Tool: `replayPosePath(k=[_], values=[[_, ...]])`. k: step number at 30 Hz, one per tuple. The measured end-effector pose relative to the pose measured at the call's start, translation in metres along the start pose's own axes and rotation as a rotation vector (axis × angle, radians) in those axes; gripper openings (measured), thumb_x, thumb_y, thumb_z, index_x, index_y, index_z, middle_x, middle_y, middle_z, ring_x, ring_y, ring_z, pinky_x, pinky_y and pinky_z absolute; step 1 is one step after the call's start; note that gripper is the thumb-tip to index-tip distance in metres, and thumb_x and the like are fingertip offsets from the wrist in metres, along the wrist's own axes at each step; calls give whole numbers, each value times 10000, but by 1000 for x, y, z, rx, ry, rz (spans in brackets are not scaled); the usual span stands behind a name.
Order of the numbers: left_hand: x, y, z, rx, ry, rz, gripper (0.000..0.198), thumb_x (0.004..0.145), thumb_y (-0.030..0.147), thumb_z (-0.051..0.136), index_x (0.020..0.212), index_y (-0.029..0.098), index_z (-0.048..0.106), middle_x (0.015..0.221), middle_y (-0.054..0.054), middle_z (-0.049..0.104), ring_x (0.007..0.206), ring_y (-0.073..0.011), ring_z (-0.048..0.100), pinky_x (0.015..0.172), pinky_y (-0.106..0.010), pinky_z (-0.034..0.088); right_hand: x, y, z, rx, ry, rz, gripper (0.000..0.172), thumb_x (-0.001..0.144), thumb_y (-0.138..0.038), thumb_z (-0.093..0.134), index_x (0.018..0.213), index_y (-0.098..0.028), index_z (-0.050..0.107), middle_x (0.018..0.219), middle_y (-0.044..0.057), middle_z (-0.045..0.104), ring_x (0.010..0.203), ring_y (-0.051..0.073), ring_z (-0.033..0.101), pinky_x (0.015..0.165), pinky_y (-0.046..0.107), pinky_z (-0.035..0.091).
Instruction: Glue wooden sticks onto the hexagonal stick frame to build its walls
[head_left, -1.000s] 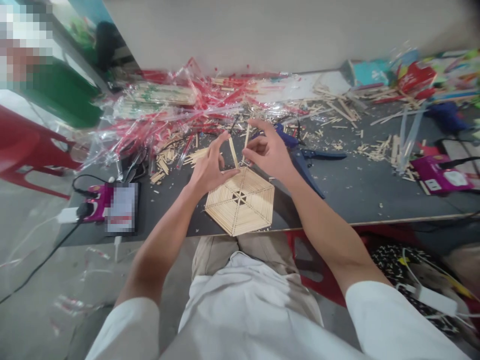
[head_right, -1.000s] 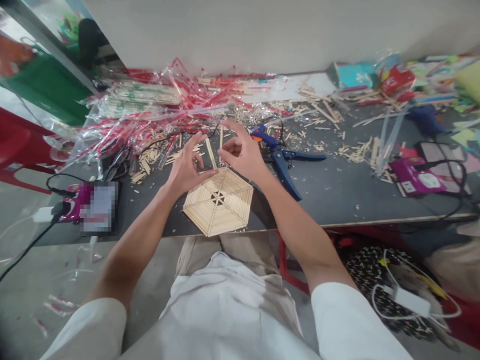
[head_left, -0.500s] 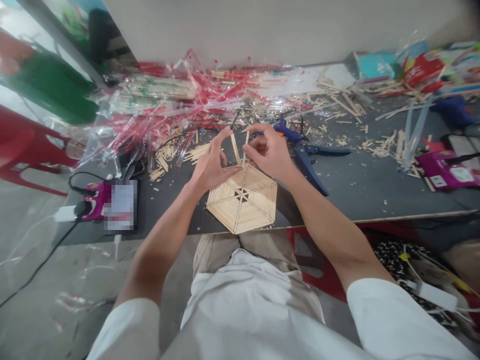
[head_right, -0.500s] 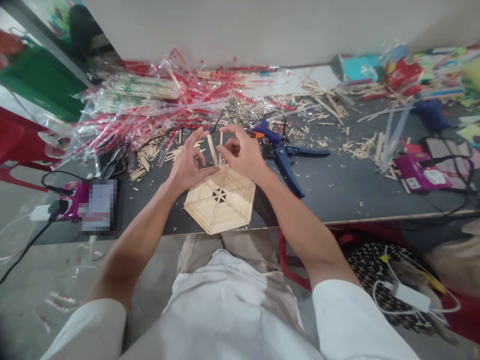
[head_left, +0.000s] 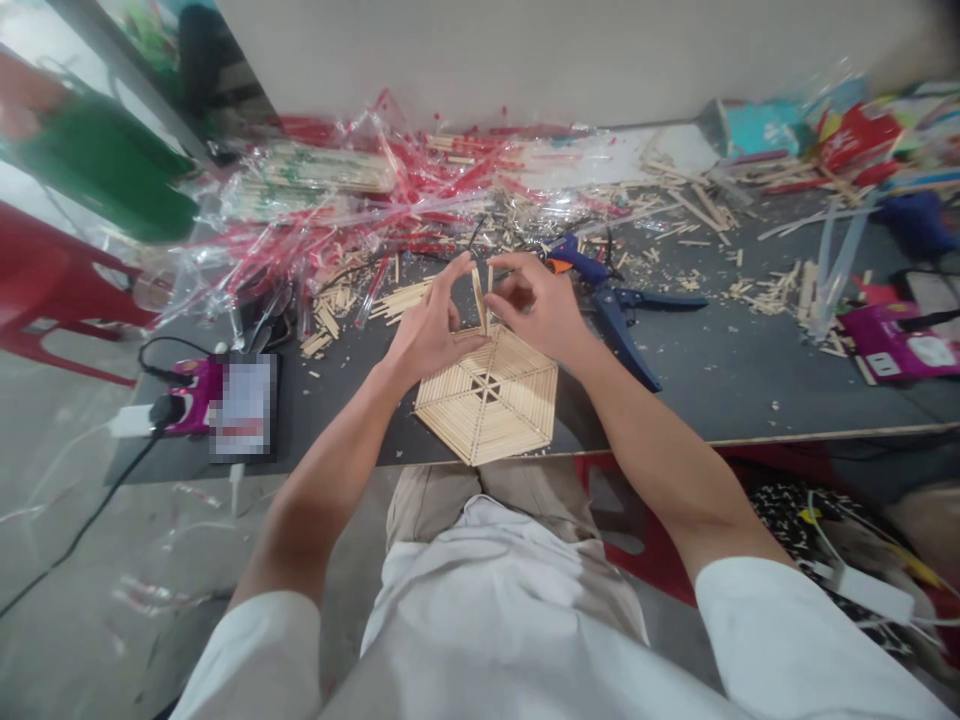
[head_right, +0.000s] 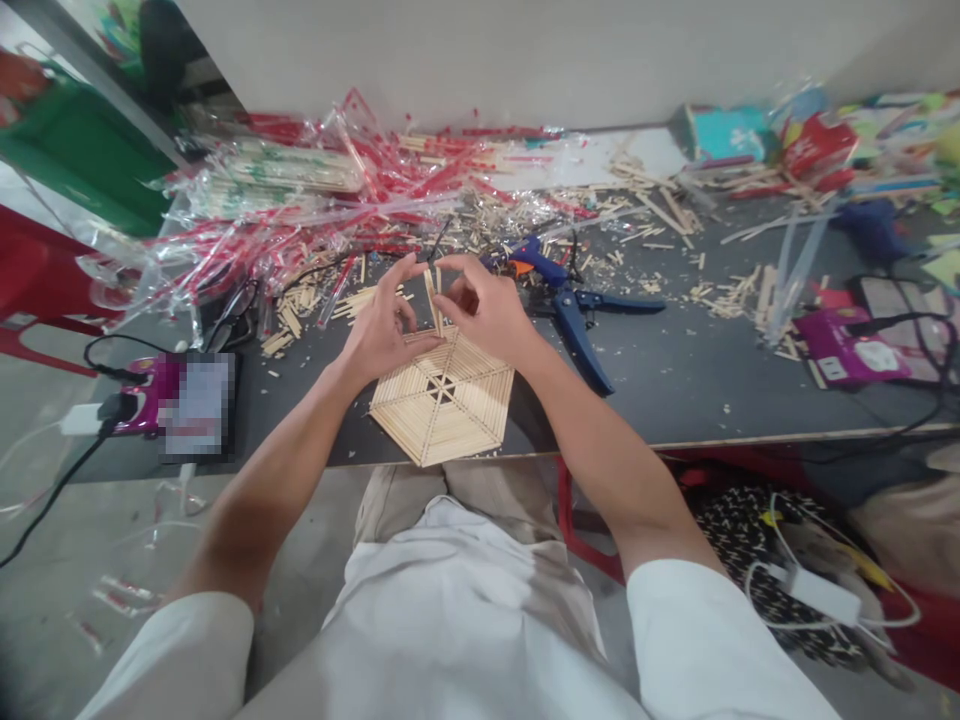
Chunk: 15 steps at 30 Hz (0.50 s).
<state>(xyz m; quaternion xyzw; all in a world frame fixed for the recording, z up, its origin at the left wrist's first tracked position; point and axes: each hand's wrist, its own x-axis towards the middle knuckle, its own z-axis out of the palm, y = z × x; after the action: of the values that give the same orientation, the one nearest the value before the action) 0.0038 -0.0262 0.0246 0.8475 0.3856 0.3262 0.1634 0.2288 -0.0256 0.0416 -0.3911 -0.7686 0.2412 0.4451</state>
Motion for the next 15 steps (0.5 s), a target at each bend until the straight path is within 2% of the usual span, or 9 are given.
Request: replayPosePath(k=[6, 10, 15], values=[[0, 5, 2, -32, 10, 7, 1108, 893, 789, 621, 1690, 382, -33, 1667, -129, 426, 824, -149, 688, 678, -311, 577, 1, -9, -4, -149, -41, -63, 346, 1059, -402, 518, 1360, -274, 630, 910, 28, 726, 677, 170, 648, 737, 364, 583], [-1, 6, 3, -37, 20, 5, 1110, 879, 824, 606, 1683, 404, -32, 1663, -139, 417, 821, -151, 696, 654, -304, 572, 2, -8, -3, -127, -36, -73, 349, 1036, -346, 560, 1365, -274, 648, 944, 39, 725, 666, 164, 632, 749, 371, 576], [0, 7, 4, -57, 45, 15, 1084, 885, 810, 616, 1677, 440, -24, 1672, -150, 392, 898, -193, 726, 684, -341, 611, 2, -5, -2, -95, -12, -46, 355, 1009, -337, 597, 1353, -301, 676, 945, 47, 735, 659, 163, 610, 727, 360, 577]])
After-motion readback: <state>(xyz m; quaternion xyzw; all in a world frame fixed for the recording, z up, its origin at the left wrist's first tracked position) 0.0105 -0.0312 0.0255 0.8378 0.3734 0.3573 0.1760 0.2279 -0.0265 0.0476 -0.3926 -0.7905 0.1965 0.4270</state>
